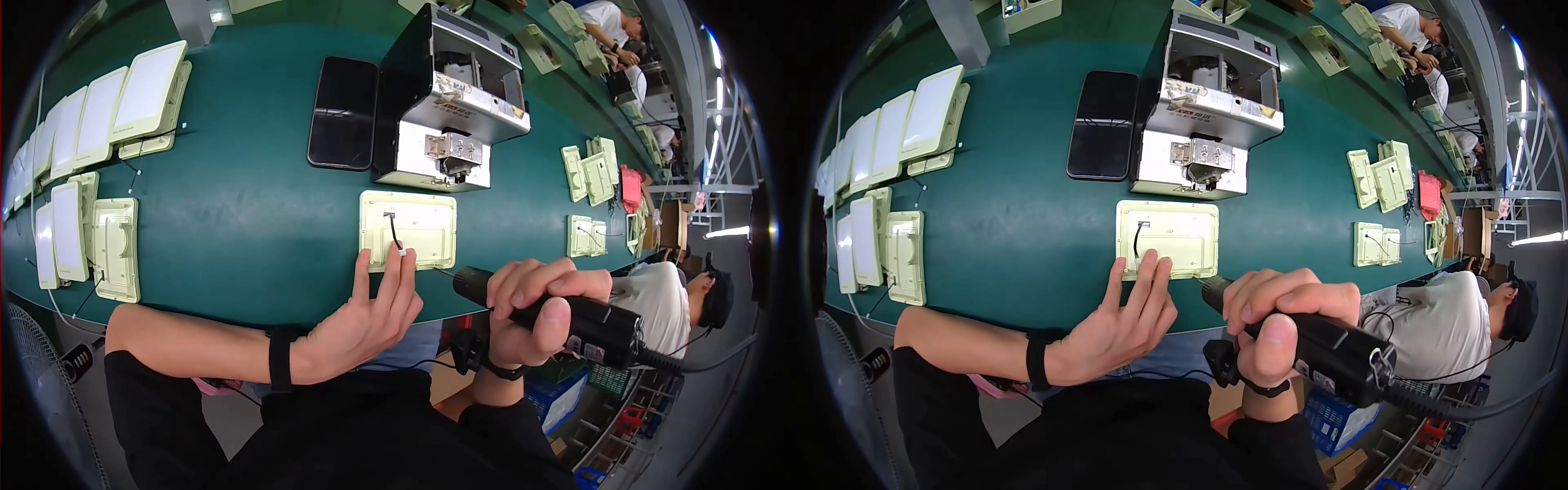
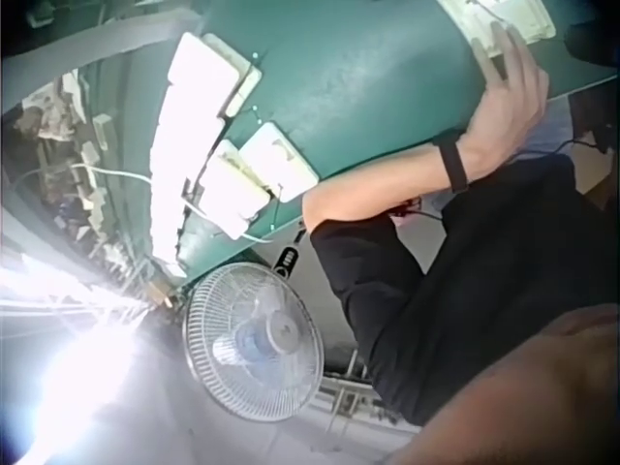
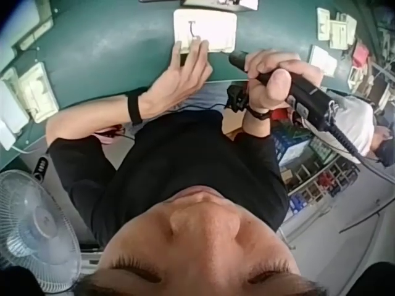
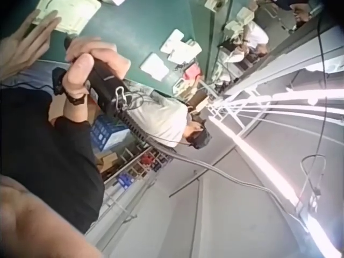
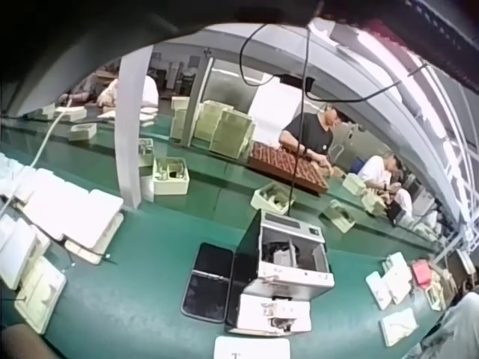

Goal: Using a handheld tool to assemble components on an electronics production line.

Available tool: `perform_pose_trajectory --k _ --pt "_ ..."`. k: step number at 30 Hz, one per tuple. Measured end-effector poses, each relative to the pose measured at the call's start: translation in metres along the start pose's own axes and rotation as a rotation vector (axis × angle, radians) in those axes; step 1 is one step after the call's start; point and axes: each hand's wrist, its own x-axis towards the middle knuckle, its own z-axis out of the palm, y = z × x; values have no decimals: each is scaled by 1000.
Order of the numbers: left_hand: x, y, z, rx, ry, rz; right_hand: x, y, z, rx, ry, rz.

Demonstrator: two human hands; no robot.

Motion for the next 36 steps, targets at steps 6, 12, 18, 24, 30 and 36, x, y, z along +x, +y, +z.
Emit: perform_pose_trajectory --k 6,12,18,24,30,36 --pt "4 1 6 19 10 1 -3 5 -2 -3 40 31" --pt "-11 1 5 20 -12 -17 -3 11 7 29 -21 15" --pt "-7 -25 -40 -437 -19 -104 55 -31 21 239 23 -168" --pt "-23 -67 -73 -64 -330 -58 101 -17 66 21 111 -135" --pt "-32 -93 -81 -180 -559 70 70 -30 68 103 90 -51" --pt "-42 -83 -54 -107 -444 -16 8 -23 76 160 -113 22"
